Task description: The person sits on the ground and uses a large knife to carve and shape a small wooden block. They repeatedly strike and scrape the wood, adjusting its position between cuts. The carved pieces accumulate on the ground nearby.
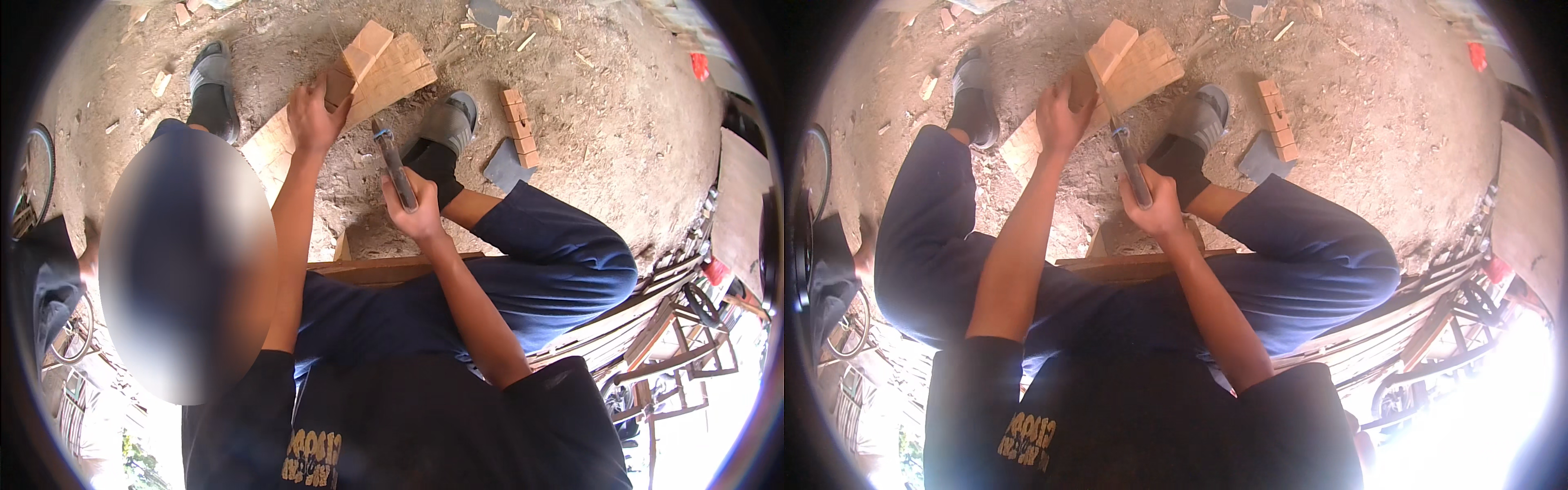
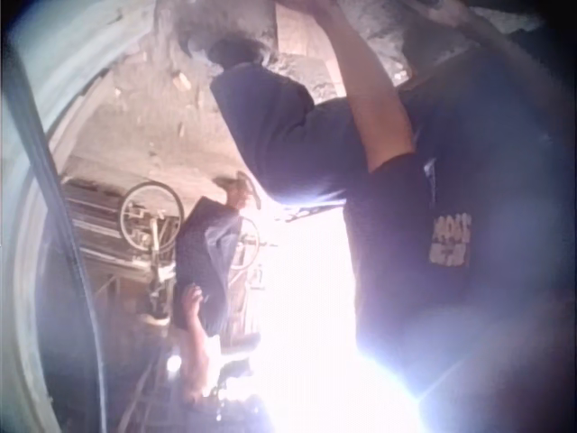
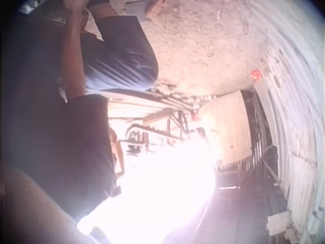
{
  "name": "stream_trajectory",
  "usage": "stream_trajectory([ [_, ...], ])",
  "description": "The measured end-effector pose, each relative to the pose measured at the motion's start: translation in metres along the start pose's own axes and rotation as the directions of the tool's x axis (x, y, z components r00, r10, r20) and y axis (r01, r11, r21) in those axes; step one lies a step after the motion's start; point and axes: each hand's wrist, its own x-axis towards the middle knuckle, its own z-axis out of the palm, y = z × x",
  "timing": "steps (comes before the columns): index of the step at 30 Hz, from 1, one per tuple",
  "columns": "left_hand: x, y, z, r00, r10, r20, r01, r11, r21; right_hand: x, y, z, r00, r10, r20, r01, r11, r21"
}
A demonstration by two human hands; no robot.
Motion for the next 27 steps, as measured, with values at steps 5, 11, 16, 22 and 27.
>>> stream_trajectory([
  [5,-0.013,-0.002,0.005,0.991,-0.121,0.064,0.115,0.99,0.085,0.002,0.0,-0.001,0.999,-0.041,0.013,0.041,0.999,-0.014],
  [11,-0.002,0.0,0.008,0.977,-0.167,0.135,0.145,0.976,0.163,0.028,-0.014,0.003,0.998,-0.023,0.062,0.023,1.0,0.006],
  [16,-0.002,-0.001,0.005,0.971,-0.143,0.193,0.107,0.977,0.185,0.016,-0.012,-0.012,0.991,0.017,0.13,-0.007,0.997,-0.073],
  [22,-0.005,0.002,0.0,0.981,-0.043,0.189,0.01,0.985,0.172,0.016,-0.011,0.002,0.999,0.009,0.039,-0.008,1.0,-0.007],
  [27,-0.001,0.003,0.008,0.993,-0.015,0.12,-0.005,0.987,0.162,0.043,-0.016,0.012,0.998,0.019,0.062,-0.017,0.999,-0.034],
])
